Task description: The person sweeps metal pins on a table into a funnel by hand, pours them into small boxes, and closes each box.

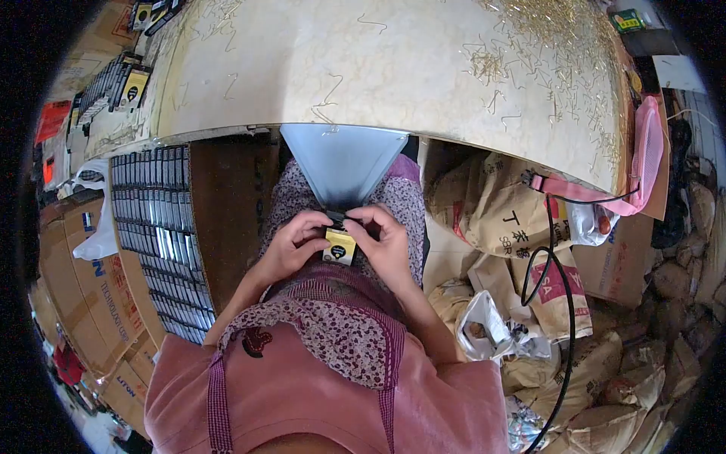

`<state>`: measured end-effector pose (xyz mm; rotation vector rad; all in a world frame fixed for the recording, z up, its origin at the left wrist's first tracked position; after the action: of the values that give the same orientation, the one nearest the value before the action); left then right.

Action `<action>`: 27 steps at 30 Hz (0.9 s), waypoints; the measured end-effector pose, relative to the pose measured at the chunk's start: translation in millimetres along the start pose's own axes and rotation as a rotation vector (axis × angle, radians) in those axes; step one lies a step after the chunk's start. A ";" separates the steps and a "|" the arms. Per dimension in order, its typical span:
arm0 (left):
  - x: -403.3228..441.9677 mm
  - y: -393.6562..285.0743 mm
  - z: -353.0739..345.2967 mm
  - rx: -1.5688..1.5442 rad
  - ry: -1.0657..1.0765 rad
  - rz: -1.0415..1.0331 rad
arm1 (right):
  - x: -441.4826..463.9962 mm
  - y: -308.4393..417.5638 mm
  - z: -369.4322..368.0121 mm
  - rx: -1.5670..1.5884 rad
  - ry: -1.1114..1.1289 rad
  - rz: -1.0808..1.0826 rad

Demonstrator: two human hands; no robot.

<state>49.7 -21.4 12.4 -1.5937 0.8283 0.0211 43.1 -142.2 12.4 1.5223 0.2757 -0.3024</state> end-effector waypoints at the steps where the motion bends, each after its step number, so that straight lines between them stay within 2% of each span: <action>1: 0.3 -0.6 0.6 0.000 -0.001 0.000 | 1.1 0.0 -0.1 0.000 0.001 0.000; 5: 0.7 -1.0 -2.0 0.104 0.057 0.034 | 5.0 -10.5 -1.9 0.354 -0.031 -0.128; 6: 1.2 -1.1 -2.2 0.103 0.058 0.034 | 5.5 -11.8 -0.9 0.353 -0.032 -0.128; 15: 3.8 6.8 -3.4 0.006 0.100 0.052 | 2.5 3.8 0.3 0.063 0.246 0.225; 20: 2.0 2.5 -7.2 0.082 0.044 -0.014 | -0.8 1.5 1.7 -0.025 0.274 0.284; 23: 7.0 0.5 -2.2 0.095 0.049 -0.075 | 1.8 23.8 1.4 -0.153 0.312 0.437; 25: -12.1 -50.3 25.3 0.474 -0.309 -0.429 | 2.7 58.5 5.1 -0.424 0.127 0.697; 26: -18.0 -66.7 54.8 0.442 -0.510 -0.418 | 9.0 71.6 10.0 -0.464 0.071 0.811; 27: -34.9 -97.7 73.8 0.650 -0.827 -0.608 | 17.5 85.1 14.6 -0.502 0.016 0.921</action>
<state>106.2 56.4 95.9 -1.0031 -0.2960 -0.0232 90.0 -155.0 85.9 1.0153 -0.3299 0.4814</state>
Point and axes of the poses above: each hand's wrist, its own x-axis towards the middle knuckle, its own z-axis out of the back of the hand, y = z × x, the point moved 7 cm from there along x, towards the middle knuckle, and after that the axes turned 9 degrees about z, right-handed, at the moved point
